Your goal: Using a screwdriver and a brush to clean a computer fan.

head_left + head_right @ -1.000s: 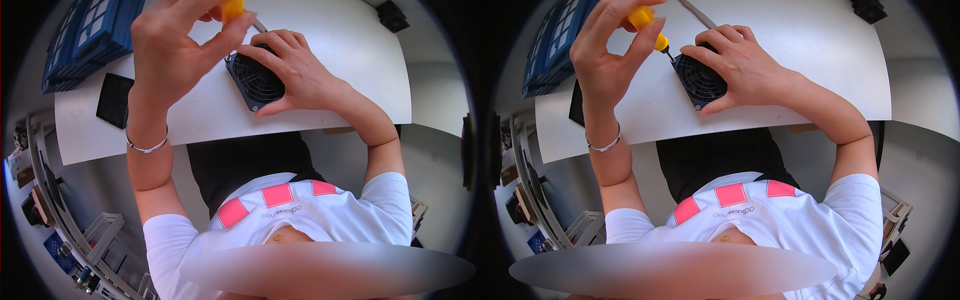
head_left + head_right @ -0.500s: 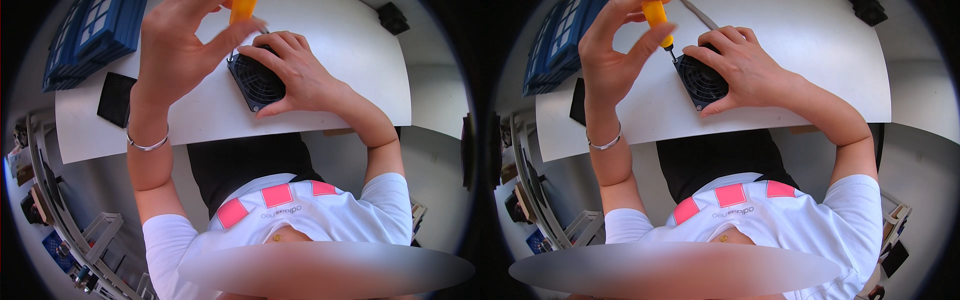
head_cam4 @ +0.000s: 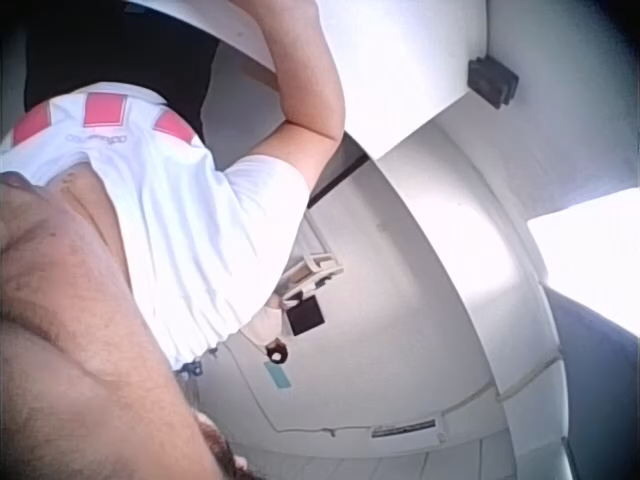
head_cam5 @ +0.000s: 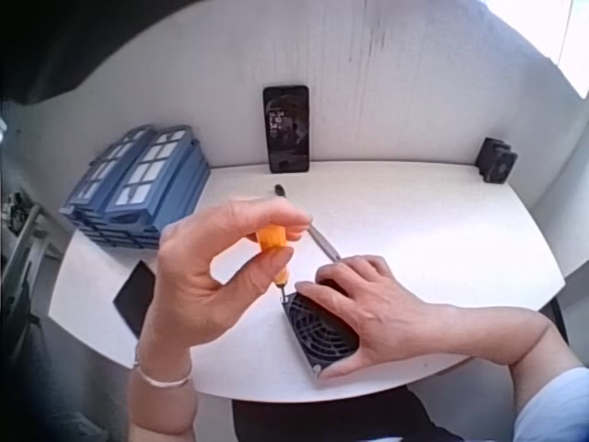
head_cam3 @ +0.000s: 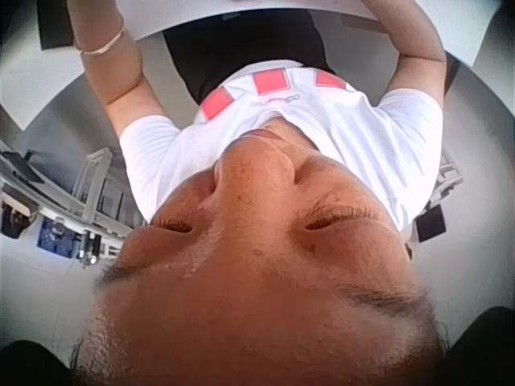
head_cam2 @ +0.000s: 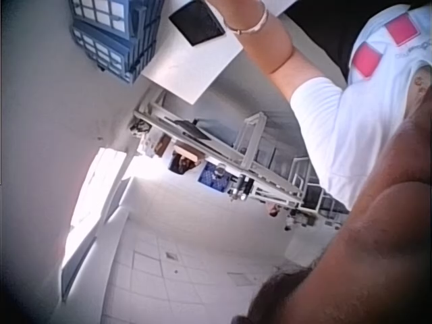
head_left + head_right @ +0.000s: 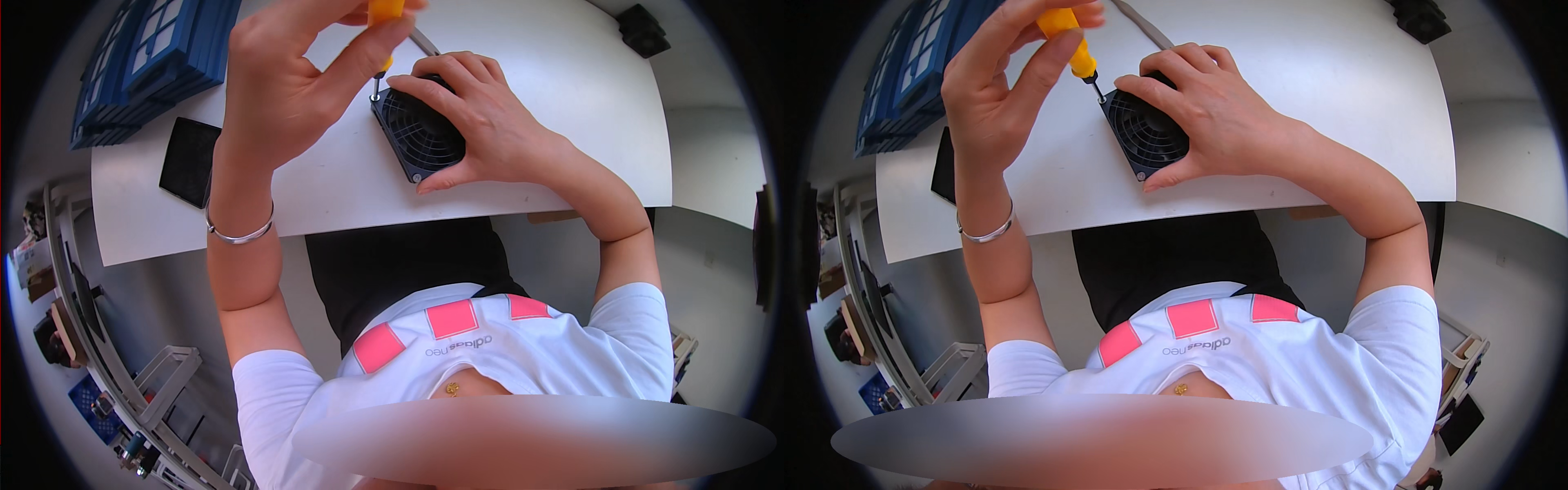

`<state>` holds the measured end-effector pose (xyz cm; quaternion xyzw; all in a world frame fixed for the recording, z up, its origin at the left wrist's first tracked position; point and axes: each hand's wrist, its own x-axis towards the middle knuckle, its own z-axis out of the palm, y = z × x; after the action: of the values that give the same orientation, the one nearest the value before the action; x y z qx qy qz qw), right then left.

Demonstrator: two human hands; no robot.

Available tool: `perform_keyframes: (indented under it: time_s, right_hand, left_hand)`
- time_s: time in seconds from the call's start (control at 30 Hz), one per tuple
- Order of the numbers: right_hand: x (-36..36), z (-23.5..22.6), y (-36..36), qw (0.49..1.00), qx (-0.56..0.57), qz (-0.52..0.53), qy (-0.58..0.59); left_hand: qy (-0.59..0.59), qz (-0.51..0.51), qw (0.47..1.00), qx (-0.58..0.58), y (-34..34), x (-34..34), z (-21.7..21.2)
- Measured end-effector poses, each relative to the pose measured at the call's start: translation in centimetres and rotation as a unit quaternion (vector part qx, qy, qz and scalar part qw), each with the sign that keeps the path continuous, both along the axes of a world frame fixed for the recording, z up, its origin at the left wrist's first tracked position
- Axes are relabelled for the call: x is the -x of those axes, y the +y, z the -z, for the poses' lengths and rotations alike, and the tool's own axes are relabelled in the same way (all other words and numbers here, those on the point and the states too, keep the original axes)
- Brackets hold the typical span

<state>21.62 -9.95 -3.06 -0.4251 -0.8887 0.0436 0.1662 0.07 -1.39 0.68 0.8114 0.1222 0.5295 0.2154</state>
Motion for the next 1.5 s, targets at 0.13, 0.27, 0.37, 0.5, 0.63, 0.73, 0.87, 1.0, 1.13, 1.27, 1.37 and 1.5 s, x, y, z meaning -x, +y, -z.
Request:
perform_keyframes:
  time_s: [0.13,0.27,0.37,0.5,0.63,0.73,0.87,1.0,1.13,1.27,1.37,1.5]
  right_hand:
    - [0.0,0.2,0.0,1.000,0.001,0.003,0.005]
    - [0.2,0.1,-0.1,1.000,0.008,0.006,0.002]
    - [0.2,0.2,-0.1,1.000,-0.006,0.004,0.000]
    - [0.2,0.1,-0.1,1.000,-0.001,0.005,-0.005]
    - [0.1,0.2,-0.1,1.000,-0.008,0.004,-0.006]
    - [0.0,0.3,0.0,1.000,0.002,0.006,0.000]
    - [0.0,0.0,0.2,1.000,0.009,0.000,0.009]
    - [-0.3,-0.1,0.3,0.999,0.024,-0.015,0.019]
    - [-0.4,-0.1,0.3,0.999,0.025,-0.014,0.023]
    - [-0.2,0.0,0.2,1.000,0.018,-0.013,0.021]
    - [-0.4,0.1,0.2,1.000,0.022,-0.006,0.018]
    - [-0.3,0.0,0.3,0.999,0.026,-0.009,0.020]
  left_hand:
    - [0.049,-0.057,0.995,-0.060,0.0,0.6,-0.6]
    - [0.064,-0.032,0.996,-0.056,0.6,1.3,-0.4]
    - [0.038,-0.047,0.998,-0.002,0.0,0.8,-0.6]
    - [-0.016,-0.031,0.997,0.075,-0.6,-0.2,-0.7]
    - [0.080,-0.166,0.980,-0.078,-0.9,0.2,-1.1]
    - [0.040,-0.151,0.983,-0.097,-0.7,0.1,-0.8]
    - [-0.012,-0.109,0.993,-0.041,0.1,0.3,-0.2]
    - [0.010,-0.069,0.997,-0.026,-0.3,0.1,-0.6]
    - [0.072,-0.137,0.988,0.020,-1.0,0.8,-1.4]
    - [0.007,-0.123,0.986,-0.110,0.8,0.8,-0.2]
    - [0.064,-0.179,0.979,-0.072,0.3,1.0,-0.6]
    - [0.003,-0.082,0.997,0.014,0.5,1.0,-0.6]
